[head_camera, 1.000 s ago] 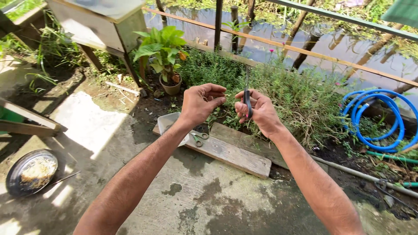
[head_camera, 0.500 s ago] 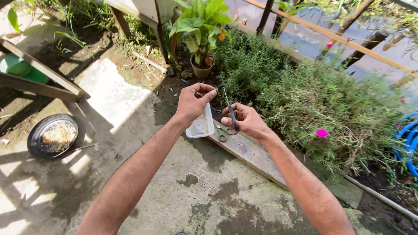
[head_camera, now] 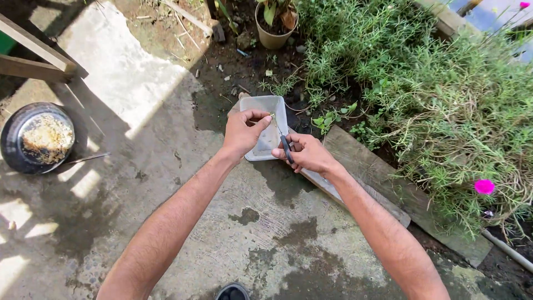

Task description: Pruning and grooming plants in an outdoor garden using scissors.

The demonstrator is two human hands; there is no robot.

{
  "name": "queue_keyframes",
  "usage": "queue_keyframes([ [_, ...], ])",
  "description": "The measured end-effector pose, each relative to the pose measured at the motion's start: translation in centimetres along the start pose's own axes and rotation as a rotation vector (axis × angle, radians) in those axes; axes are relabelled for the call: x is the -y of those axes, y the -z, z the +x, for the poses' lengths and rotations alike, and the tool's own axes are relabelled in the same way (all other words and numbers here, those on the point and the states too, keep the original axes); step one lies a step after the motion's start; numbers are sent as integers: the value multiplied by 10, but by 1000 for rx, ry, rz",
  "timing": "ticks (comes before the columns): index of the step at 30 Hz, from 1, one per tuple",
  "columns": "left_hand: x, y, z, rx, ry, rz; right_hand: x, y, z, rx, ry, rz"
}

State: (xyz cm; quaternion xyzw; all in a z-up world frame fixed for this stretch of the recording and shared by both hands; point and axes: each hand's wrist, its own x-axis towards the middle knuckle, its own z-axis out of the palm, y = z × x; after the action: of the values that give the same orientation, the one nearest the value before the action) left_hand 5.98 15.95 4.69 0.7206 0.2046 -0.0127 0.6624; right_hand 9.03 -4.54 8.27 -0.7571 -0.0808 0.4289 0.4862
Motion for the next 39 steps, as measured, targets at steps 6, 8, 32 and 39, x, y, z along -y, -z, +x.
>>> queue_keyframes([
  [6,36,-2,11,12,72,32,-24,-4,33,93,-93,83],
  [8,40,0,11,5,92,41,-29,-4,40,118,-107,115],
  [32,34,10,15,-72,-93,439,-20,21,34,161,-217,186],
  [39,21,-1,7,-101,-123,432,-24,33,12,103,-148,168],
])
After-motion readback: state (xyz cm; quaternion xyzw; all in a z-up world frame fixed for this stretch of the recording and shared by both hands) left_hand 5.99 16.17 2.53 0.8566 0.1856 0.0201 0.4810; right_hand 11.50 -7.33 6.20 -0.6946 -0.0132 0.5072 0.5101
